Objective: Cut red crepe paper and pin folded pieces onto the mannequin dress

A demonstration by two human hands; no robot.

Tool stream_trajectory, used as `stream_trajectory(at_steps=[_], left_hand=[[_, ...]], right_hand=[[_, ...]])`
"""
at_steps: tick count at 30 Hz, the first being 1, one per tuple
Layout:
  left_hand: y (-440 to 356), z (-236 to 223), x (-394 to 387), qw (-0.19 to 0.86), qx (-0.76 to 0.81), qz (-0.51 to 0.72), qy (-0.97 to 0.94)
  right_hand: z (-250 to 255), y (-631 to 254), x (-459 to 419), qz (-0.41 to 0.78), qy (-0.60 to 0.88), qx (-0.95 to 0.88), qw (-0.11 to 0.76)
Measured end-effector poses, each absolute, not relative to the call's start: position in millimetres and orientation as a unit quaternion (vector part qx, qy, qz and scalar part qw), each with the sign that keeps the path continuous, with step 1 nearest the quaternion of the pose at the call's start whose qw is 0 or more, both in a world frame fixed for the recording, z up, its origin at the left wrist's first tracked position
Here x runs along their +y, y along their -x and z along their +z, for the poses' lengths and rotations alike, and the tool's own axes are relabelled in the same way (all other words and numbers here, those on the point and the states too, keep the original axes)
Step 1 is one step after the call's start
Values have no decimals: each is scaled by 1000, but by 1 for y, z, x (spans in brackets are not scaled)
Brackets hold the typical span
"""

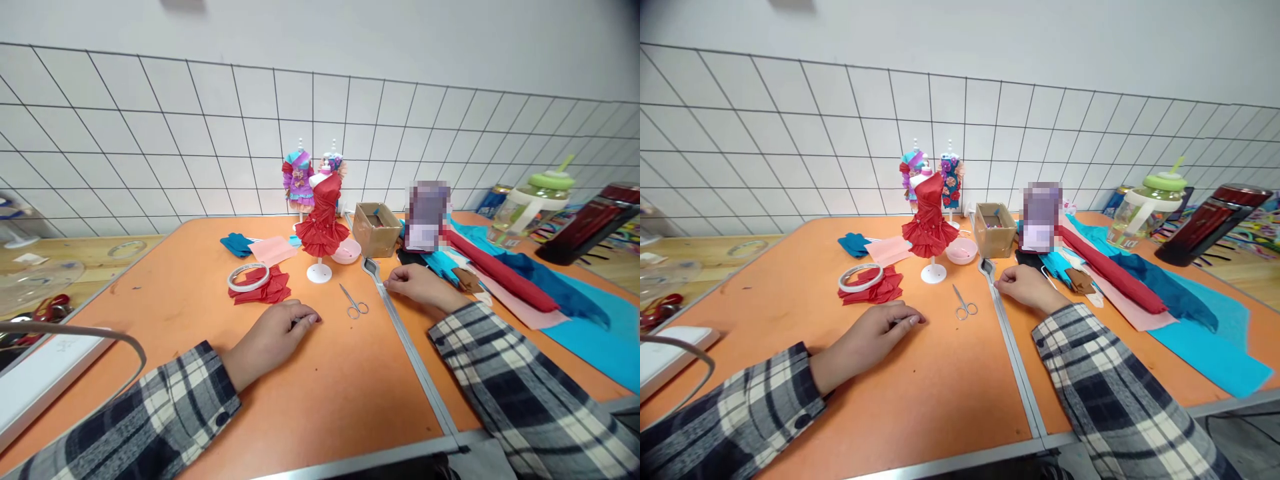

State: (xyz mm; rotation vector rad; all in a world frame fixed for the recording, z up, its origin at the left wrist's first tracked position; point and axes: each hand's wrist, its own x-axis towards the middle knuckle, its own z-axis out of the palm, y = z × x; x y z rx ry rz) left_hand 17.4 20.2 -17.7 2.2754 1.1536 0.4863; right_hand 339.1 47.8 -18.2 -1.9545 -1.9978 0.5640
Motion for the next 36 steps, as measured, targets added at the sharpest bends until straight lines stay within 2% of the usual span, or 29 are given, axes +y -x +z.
stream_trajectory(at_steps=[5,20,36], left_hand=[[-16,-19,21,264,424,180,-847],[-16,-18,20,268,427,180,-845],[-17,-20,21,261,418,178,-851]], right_hand=[[-21,-340,48,147,707,-687,85],[-18,-330,47,110,753,-648,43],[-17,-335,44,149,729,-665,68]])
